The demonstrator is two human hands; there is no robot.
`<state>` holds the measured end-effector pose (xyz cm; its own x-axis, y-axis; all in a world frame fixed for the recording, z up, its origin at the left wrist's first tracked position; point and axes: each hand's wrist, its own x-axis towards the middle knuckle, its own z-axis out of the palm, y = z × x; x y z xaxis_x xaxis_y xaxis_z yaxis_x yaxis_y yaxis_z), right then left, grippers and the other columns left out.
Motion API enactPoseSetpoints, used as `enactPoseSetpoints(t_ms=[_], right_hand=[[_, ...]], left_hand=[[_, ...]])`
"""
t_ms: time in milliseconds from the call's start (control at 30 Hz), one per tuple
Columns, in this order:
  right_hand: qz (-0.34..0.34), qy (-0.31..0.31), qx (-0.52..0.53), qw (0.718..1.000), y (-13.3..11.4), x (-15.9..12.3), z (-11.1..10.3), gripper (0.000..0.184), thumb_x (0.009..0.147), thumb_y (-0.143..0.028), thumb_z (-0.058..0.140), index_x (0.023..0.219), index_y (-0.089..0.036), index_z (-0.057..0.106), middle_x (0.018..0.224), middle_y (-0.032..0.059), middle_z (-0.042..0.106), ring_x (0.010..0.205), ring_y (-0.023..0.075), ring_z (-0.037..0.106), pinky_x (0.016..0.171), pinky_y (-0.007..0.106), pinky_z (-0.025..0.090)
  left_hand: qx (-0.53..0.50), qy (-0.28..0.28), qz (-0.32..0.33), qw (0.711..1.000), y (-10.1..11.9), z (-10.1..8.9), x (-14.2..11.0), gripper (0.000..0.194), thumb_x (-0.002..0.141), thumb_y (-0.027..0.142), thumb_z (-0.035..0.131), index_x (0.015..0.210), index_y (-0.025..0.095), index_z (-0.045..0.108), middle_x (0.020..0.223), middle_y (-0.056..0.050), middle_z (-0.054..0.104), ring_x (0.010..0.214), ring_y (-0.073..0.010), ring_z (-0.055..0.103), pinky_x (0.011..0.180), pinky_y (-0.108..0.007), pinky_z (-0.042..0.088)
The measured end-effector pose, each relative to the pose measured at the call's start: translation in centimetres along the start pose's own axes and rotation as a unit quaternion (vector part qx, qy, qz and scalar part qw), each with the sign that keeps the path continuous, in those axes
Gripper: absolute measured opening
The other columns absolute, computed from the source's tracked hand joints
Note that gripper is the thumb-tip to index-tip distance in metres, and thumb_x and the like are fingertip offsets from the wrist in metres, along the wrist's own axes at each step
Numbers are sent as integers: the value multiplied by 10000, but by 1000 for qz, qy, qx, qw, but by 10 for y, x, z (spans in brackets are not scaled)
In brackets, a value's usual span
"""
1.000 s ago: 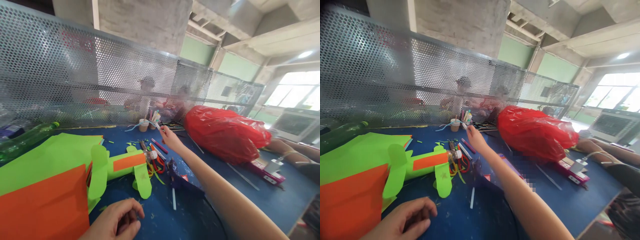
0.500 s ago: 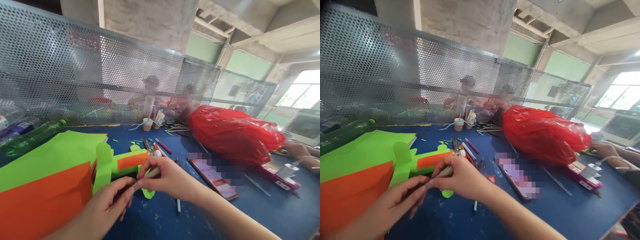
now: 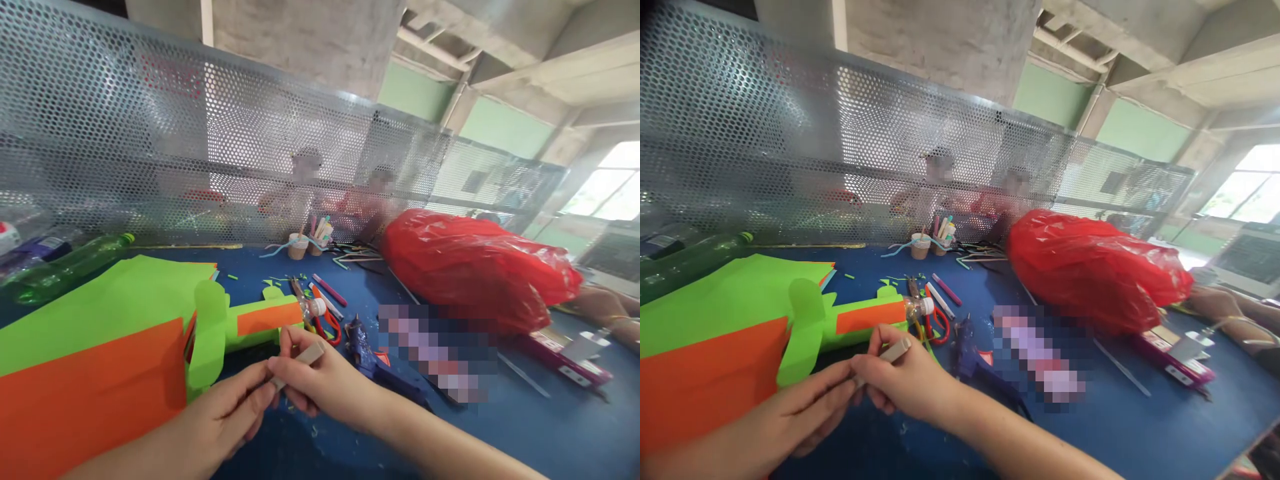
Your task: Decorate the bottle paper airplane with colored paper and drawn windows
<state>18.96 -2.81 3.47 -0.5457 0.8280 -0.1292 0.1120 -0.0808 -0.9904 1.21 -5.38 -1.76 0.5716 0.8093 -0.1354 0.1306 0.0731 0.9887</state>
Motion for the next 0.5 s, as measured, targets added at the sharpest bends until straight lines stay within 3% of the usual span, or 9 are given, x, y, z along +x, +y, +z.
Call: enactPoseSetpoints(t_ms=[100, 233, 367, 433, 500], right_hand=[[-5, -16, 21, 1000, -2, 0, -1, 287, 797, -363, 656, 731, -224, 413, 417, -119, 487, 332, 45, 354, 345, 145, 275], [-37, 24, 63, 997, -5, 0, -6, 226, 785, -314, 593, 694, -225, 406, 374, -128, 391, 313, 45, 280, 338, 161, 195], [-100, 128, 160, 974, -10, 3, -21, 197, 838, -367, 452, 703, -224, 437, 341, -124, 283, 331, 63, 161, 365, 196, 138], [-115, 155, 163, 967, -11, 6, -28, 225, 865, -412, 439, 741, -226, 461, 356, -108, 337, 350, 76, 205, 379, 206, 157], [-127, 155, 125, 972, -10, 10, -32, 216, 865, -418, 507, 775, -224, 478, 444, -84, 454, 403, 82, 330, 422, 208, 240]], left_hand=[[-44, -15, -60, 997, -1, 3, 4, 640, 746, 831, 445, 1070, 287, 544, 565, 92, 289, 433, -71, 199, 391, -210, 166], [11, 51, -53, 997, 8, 5, 2, 533, 796, 749, 482, 1018, 267, 527, 539, 104, 309, 449, -83, 231, 422, -232, 182], [166, 185, 10, 969, 27, 1, -10, 382, 834, 626, 533, 959, 266, 540, 528, 100, 310, 499, -109, 328, 485, -251, 250], [206, 276, 77, 936, 37, -7, -17, 307, 847, 574, 530, 881, 269, 540, 518, 93, 335, 472, -109, 349, 462, -252, 272], [195, 409, 131, 882, 45, -22, -19, 258, 893, 528, 463, 864, 278, 517, 547, 83, 373, 439, -106, 313, 421, -261, 248]])
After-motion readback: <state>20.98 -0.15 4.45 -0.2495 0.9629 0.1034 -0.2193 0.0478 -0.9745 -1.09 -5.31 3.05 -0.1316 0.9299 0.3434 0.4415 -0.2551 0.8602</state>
